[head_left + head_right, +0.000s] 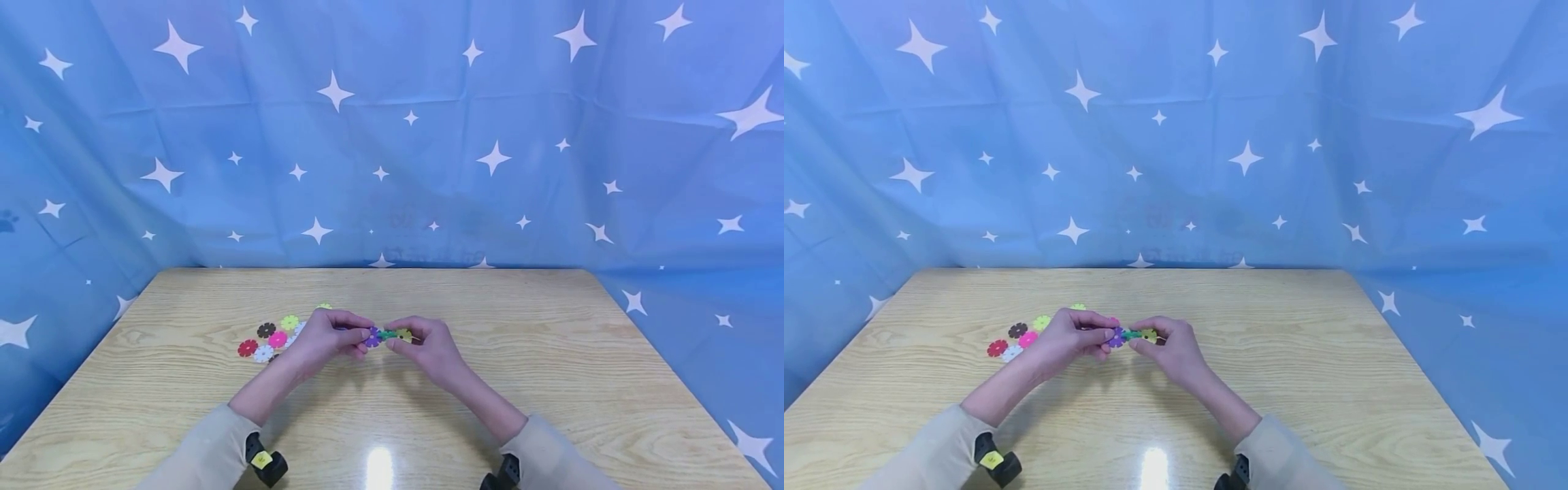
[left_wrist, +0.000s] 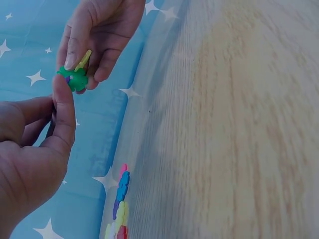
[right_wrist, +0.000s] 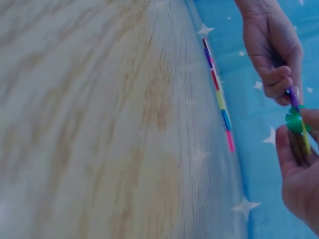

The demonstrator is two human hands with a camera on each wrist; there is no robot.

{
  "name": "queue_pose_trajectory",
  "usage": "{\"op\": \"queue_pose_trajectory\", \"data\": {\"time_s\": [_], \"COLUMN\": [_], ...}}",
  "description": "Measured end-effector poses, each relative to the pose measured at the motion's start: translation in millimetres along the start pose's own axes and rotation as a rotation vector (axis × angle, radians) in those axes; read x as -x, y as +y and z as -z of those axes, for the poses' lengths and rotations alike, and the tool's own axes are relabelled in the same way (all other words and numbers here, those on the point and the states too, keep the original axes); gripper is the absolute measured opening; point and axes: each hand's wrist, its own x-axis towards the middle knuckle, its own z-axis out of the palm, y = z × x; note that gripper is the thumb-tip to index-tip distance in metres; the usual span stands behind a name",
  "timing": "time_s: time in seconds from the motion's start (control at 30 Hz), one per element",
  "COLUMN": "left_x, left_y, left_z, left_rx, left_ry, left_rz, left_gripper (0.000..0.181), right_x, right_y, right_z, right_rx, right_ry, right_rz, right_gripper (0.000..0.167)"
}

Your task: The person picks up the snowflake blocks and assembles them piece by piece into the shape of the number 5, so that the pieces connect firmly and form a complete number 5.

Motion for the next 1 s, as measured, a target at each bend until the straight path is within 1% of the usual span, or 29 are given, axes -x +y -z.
{"op": "queue_pose_trajectory", "data": {"time_s": [0.1, 0.2, 0.37, 0.6, 0.7, 0.77, 0.87, 1.0], "left_x": [0.1, 0.1, 0.2, 1.7, 3.2, 3.5, 1.4, -3.0], "left_y": [-0.2, -1.7, -4.1, -4.6, -5.3, -6.1, -8.5, -11.6], "left_z": [1.1, 2.2, 1.7, 4.3, 8.7, 13.0, 20.3, 28.9], "left_rx": [0.027, 0.048, 0.073, 0.072, 0.03, -0.022, -0.1, -0.181], "left_ry": [-0.016, -0.033, -0.068, -0.067, -0.054, -0.036, 0.001, 0.054], "left_rz": [0.019, 0.044, 0.051, 0.059, 0.057, 0.049, 0.03, 0.001], "left_gripper": [0.028, 0.03, 0.03, 0.03, 0.033, 0.036, 0.037, 0.035], "right_x": [0.2, 0.4, 0.6, 0.4, 0.5, 0.9, 1.6, 2.0], "right_y": [1, 2, 2, 2, 5, 6, 7, 8], "right_z": [0, -1, -3, -4, -2, 0, 2, 3], "right_rx": [-0.025, -0.035, -0.026, -0.022, 0.001, 0.021, 0.043, 0.051], "right_ry": [-0.026, -0.041, -0.048, -0.052, -0.041, -0.023, -0.001, 0.012], "right_rz": [-0.018, -0.038, -0.055, -0.069, -0.079, -0.086, -0.088, -0.088], "right_gripper": [0.032, 0.037, 0.036, 0.035, 0.035, 0.034, 0.033, 0.033]}}
